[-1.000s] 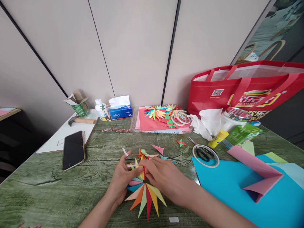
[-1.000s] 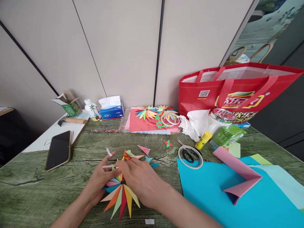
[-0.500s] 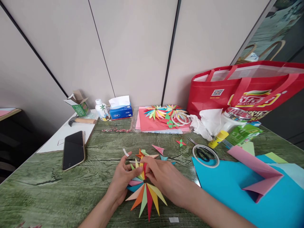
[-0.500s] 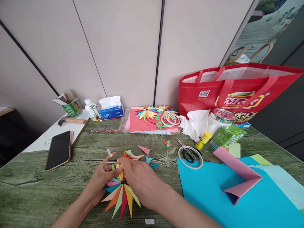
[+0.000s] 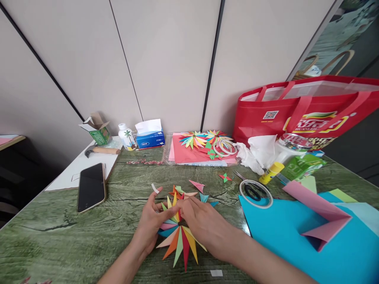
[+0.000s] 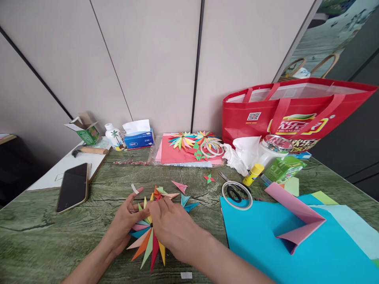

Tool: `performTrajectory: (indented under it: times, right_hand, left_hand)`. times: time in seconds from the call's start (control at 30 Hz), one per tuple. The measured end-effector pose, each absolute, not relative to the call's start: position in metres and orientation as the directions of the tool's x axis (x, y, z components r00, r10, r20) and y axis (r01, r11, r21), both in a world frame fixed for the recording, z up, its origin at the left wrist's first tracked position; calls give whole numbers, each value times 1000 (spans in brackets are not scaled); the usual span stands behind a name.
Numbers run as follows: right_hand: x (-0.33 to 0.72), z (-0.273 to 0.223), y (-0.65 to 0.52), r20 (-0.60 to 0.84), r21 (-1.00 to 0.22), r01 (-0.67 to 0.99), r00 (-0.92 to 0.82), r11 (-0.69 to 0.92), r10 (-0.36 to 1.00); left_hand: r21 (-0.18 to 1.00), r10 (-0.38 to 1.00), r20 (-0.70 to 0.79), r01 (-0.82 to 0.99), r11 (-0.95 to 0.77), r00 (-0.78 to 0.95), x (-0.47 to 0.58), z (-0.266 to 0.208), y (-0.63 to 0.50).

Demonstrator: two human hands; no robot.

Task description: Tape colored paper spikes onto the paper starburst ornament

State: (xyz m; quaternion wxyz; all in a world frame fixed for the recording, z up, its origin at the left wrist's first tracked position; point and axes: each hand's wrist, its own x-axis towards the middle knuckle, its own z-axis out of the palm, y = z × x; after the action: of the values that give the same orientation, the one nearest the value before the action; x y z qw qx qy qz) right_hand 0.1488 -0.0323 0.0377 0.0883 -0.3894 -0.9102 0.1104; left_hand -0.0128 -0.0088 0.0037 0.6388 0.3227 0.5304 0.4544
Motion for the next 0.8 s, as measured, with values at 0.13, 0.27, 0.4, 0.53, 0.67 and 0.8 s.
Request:
performTrajectory:
  times: [0.13, 0.27, 0.4, 0.53, 0.67, 0.8]
  right_hand:
    - [150, 36, -30, 105, -361, 648, -686, 670, 720]
    - [151, 32, -30, 159, -452, 619, -653, 642, 741]
    - [152, 27, -29, 194, -538, 595, -602, 597, 775]
    - [154, 26, -27, 182, -590, 590, -567, 551, 803]
    - [154, 26, -25, 194, -617, 600, -511, 509, 837]
    - [151, 31, -23, 156, -590, 648, -494, 481, 856]
  left_hand:
    - [898, 920, -391, -218, 383, 7, -13, 5, -9]
    - [899, 920, -391, -219, 380, -6, -13, 4, -10]
    - [902, 925, -380, -222, 371, 5, -12, 4, -10]
    - [899, 927, -375, -233, 371, 28, -13, 1, -10]
    - [896, 928, -370, -245, 371, 54, -15, -2, -9]
    - [895, 926, -373, -241, 376, 59, -15, -3, -10]
